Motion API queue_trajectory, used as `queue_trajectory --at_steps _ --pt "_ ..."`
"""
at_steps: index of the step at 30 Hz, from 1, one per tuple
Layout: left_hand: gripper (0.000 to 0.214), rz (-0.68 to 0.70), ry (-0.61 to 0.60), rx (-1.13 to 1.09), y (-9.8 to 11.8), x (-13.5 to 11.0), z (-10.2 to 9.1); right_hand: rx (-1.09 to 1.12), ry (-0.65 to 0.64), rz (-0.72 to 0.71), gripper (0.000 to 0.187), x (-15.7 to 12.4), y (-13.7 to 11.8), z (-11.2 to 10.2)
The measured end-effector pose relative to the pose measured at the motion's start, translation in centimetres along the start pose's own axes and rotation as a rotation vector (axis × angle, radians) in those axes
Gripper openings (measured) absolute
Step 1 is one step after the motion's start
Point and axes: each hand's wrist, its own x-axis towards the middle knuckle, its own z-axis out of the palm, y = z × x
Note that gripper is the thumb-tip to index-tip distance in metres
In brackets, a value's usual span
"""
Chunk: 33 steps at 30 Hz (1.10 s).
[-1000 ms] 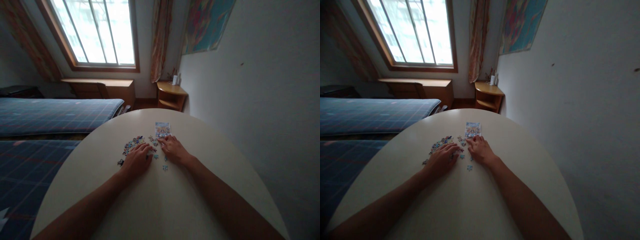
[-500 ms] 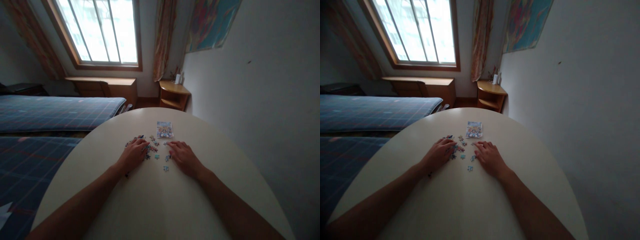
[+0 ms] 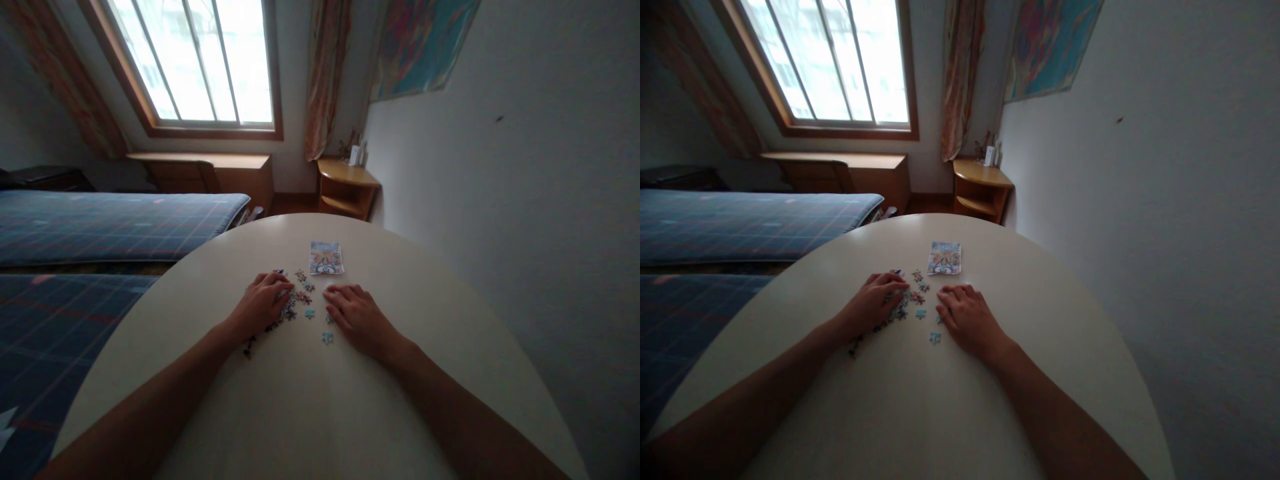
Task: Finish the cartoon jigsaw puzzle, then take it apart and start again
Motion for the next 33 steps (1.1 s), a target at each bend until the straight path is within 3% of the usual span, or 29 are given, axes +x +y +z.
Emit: queue_trajectory --at_steps 4,14,21,25,33 --pt "0.02 -0.012 -0.018 -0.016 0.0 0.0 0.0 -0.006 0.003 -0.003 0.037 -0.1 -0.1 0.0" --pt "0.009 -0.072 0.073 -0.085 0.9 0.3 -0.8 0.037 0.019 -0.009 0.036 -0.1 0.0 0.1" --pt "0.016 -0.291 0.24 -0.4 4.2 0.1 -0.8 0.327 0.239 0.089 0.026 0.1 -2.4 0.3" --pt "0.018 -0.328 0.244 -0.52 6.0 -0.3 -0.2 0.443 0.308 0.101 0.035 -0.1 -3.8 0.3" --pt "0.02 -0.354 0.162 -0.627 7.1 -0.6 0.0 0.496 0.375 0.087 0.015 0.1 -3.0 0.8"
